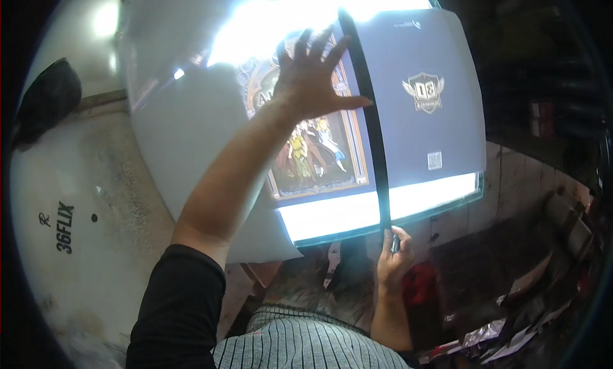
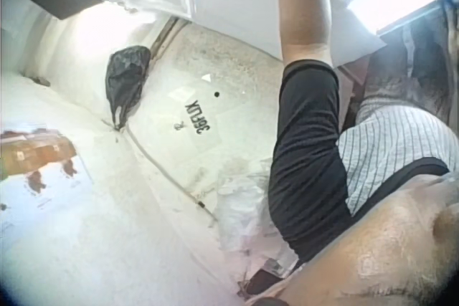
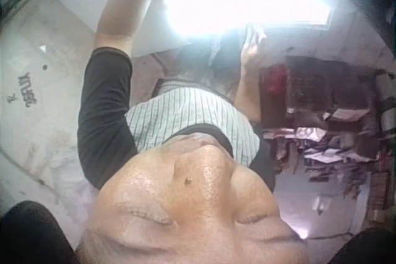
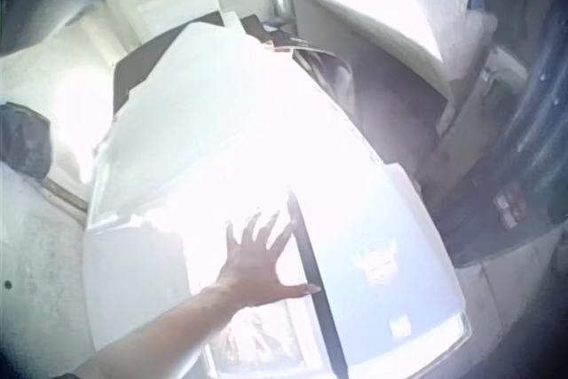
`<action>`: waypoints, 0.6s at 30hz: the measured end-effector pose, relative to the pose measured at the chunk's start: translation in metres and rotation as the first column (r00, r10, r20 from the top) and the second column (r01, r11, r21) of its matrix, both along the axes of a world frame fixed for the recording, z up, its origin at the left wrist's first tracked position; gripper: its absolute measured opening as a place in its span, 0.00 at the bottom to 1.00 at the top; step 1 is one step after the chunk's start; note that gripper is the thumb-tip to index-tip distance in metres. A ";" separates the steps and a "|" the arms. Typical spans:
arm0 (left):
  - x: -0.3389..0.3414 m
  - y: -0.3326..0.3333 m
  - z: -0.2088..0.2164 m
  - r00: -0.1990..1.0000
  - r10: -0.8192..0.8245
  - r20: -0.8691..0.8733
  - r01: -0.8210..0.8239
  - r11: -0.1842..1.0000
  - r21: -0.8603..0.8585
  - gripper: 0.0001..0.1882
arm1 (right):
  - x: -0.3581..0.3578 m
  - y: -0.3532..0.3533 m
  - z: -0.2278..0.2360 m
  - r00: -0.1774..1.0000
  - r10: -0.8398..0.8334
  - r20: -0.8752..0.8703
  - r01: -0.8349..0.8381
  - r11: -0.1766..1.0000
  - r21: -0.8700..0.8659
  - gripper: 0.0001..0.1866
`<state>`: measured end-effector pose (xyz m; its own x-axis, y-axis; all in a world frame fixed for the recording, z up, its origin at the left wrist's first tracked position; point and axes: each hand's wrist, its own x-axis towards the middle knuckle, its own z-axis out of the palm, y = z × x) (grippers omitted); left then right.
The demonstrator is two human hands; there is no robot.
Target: The person positions an artwork print over a lightbox and aligns a black frame piece alongside it, using a marker to make small alignment marks on the underlying white surface.
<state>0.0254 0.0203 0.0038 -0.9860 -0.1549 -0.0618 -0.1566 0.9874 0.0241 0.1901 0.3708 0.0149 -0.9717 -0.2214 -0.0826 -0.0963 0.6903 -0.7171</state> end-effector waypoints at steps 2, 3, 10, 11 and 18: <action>0.002 0.001 -0.002 1.000 -0.005 -0.002 0.005 1.000 0.026 0.64 | 0.001 0.001 -0.001 1.000 0.014 -0.023 -0.014 1.000 0.013 0.08; 0.001 0.004 0.000 0.998 -0.005 0.060 0.003 1.000 0.027 0.63 | 0.002 0.003 -0.002 0.999 0.013 -0.037 -0.012 0.999 0.043 0.08; 0.005 0.003 0.007 0.989 -0.129 -0.068 0.137 0.984 0.113 0.56 | 0.006 0.005 -0.002 1.000 -0.003 0.005 0.002 1.000 0.022 0.08; 0.006 0.002 0.006 0.988 -0.126 -0.084 0.134 0.986 0.100 0.55 | 0.005 0.005 -0.002 1.000 0.002 0.004 -0.002 1.000 0.022 0.08; 0.006 0.001 0.005 0.988 -0.125 -0.089 0.135 0.983 0.122 0.56 | 0.001 0.001 0.006 0.999 -0.031 0.043 0.029 0.999 0.028 0.07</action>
<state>0.0310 0.0215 0.0089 -0.9997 -0.0210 0.0078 -0.0195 0.9872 0.1580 0.1911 0.3713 0.0205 -0.9733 -0.1893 -0.1301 -0.0446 0.7115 -0.7013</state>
